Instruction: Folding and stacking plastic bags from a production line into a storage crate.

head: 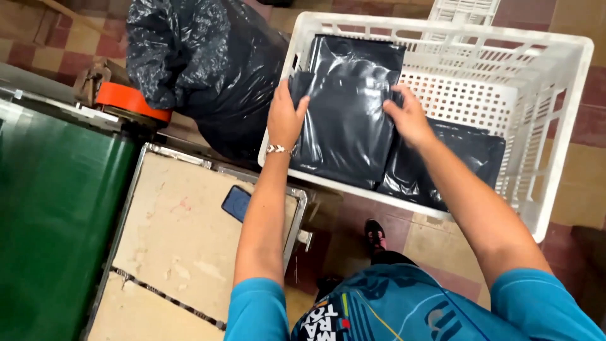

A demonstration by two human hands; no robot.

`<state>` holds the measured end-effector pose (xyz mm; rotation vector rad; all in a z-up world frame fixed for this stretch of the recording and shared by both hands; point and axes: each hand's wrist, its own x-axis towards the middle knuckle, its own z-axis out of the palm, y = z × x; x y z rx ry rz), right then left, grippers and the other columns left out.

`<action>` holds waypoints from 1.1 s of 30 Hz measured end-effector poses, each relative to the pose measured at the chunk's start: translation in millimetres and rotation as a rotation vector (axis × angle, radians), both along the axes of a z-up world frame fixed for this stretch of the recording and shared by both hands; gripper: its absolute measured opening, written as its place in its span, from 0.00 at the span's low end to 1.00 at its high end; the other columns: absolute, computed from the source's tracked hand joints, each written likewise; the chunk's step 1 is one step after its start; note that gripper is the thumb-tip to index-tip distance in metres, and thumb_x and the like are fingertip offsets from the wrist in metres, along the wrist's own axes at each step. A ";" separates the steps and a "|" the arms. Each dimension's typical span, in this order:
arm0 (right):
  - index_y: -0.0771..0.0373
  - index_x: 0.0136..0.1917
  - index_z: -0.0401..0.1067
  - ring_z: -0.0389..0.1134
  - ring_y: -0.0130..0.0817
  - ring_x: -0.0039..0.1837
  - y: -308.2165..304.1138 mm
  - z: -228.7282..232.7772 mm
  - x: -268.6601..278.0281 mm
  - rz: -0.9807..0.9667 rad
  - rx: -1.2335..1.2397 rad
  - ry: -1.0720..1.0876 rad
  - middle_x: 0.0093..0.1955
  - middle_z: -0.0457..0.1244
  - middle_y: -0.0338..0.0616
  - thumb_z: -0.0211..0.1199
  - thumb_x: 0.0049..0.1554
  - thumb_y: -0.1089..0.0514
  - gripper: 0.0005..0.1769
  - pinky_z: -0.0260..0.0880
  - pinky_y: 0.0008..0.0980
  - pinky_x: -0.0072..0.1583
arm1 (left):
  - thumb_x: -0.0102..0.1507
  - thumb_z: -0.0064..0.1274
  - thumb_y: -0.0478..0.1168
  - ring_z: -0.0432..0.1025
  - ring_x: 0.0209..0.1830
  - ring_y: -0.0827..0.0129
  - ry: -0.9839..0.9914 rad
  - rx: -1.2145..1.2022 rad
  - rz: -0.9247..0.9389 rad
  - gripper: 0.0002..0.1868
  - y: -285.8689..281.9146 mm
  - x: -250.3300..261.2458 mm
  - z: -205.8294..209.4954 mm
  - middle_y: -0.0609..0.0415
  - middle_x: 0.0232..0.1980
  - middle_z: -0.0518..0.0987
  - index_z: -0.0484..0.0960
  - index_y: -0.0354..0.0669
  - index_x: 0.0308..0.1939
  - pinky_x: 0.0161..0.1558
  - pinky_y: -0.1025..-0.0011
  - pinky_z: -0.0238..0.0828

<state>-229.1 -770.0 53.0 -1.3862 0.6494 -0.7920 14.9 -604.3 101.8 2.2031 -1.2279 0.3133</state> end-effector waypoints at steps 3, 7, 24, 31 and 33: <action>0.66 0.65 0.64 0.66 0.28 0.53 4.6 -47.6 0.3 0.003 0.137 0.025 0.53 0.65 0.43 0.59 0.60 0.68 0.20 0.69 0.29 0.56 | 0.62 0.59 0.53 0.74 0.58 0.48 -0.094 0.086 -0.009 0.36 -1.2 13.3 -60.3 0.38 0.57 0.76 0.68 0.33 0.66 0.61 0.60 0.70; 0.68 0.66 0.65 0.66 0.52 0.63 -12.1 -93.8 3.0 0.002 -0.057 0.319 0.61 0.63 0.62 0.64 0.60 0.58 0.23 0.65 0.47 0.63 | 0.68 0.50 0.54 0.67 0.67 0.46 0.194 0.305 -0.075 0.37 3.1 3.5 -50.8 0.32 0.66 0.69 0.60 0.30 0.72 0.67 0.54 0.64; 0.44 0.83 0.43 0.27 0.59 0.82 69.1 -5.1 20.8 0.625 -1.438 0.407 0.83 0.37 0.46 0.37 0.53 0.13 0.56 0.21 0.72 0.70 | 0.56 0.63 0.30 0.42 0.78 0.45 0.011 0.877 -0.228 0.45 43.9 -53.1 -37.6 0.38 0.79 0.44 0.55 0.37 0.72 0.52 0.54 0.74; 0.38 0.83 0.39 0.29 0.54 0.86 67.7 -18.7 25.7 0.213 -1.969 0.474 0.85 0.36 0.38 0.33 0.47 0.04 0.62 0.25 0.66 0.76 | 0.57 0.64 0.35 0.38 0.78 0.48 0.218 0.949 -0.198 0.48 37.9 -54.0 -9.5 0.45 0.79 0.43 0.49 0.45 0.75 0.58 0.53 0.71; 0.45 0.82 0.42 0.26 0.61 0.81 64.3 -17.6 29.1 0.715 -1.467 0.537 0.83 0.36 0.47 0.40 0.52 0.11 0.57 0.21 0.76 0.68 | 0.59 0.57 0.28 0.34 0.80 0.51 0.364 0.945 -0.236 0.45 40.4 -52.4 13.7 0.46 0.80 0.40 0.49 0.46 0.75 0.56 0.54 0.72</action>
